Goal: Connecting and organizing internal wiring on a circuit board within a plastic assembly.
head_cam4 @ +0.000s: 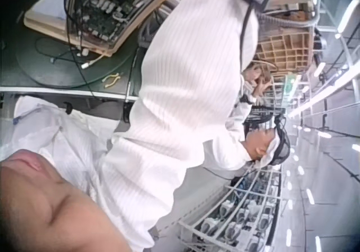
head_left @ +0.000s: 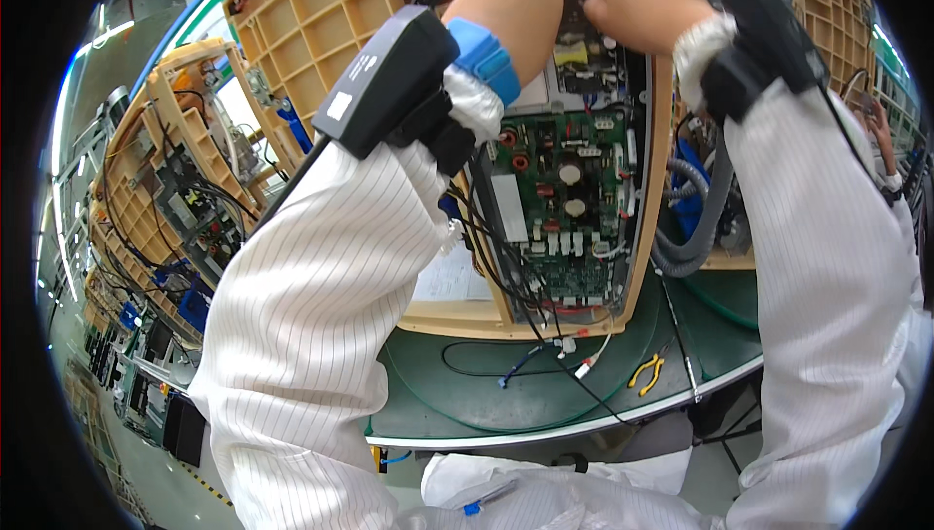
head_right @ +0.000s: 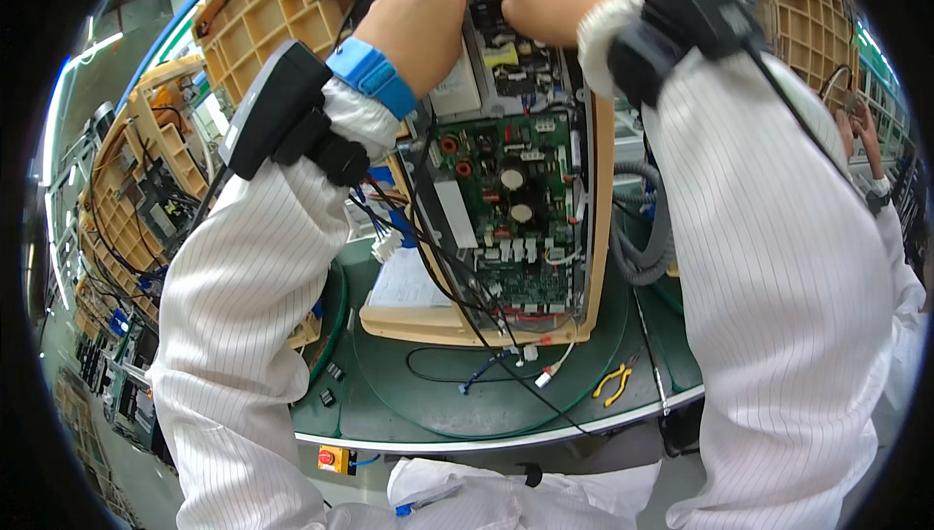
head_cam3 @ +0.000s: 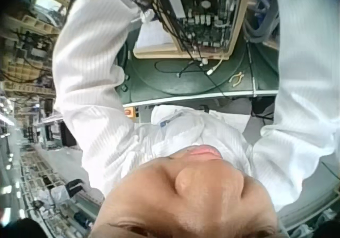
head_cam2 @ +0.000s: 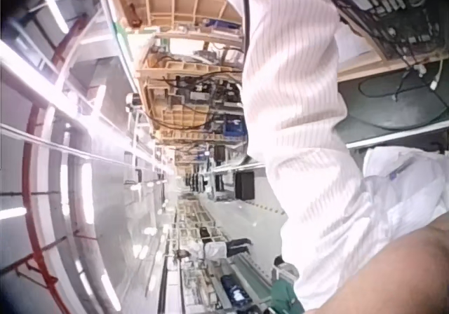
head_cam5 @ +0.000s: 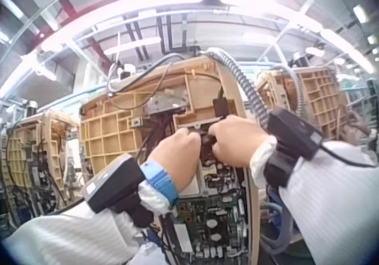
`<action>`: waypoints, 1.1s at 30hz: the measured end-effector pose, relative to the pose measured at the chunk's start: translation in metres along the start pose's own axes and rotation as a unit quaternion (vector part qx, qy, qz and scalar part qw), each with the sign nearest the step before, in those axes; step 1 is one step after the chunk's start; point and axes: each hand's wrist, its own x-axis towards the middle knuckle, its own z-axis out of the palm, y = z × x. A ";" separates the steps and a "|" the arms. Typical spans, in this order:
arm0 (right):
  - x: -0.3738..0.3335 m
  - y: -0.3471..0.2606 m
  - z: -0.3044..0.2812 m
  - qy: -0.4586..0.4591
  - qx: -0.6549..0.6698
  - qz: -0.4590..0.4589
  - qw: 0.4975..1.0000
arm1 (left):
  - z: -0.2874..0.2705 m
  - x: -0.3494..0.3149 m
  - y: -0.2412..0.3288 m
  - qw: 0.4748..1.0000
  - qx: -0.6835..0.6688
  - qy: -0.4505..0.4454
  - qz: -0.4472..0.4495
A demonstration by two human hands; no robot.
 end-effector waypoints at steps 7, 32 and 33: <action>-0.101 -0.003 0.021 0.172 0.179 -0.105 0.963 | 0.010 0.010 -0.007 0.994 -0.067 -0.045 -0.070; -0.231 0.002 0.116 -0.038 0.555 0.269 0.786 | 0.046 0.051 0.009 0.967 0.064 -0.203 -0.141; -0.227 0.002 0.105 -0.046 0.566 0.273 0.777 | 0.051 0.049 0.001 0.972 0.065 -0.180 -0.134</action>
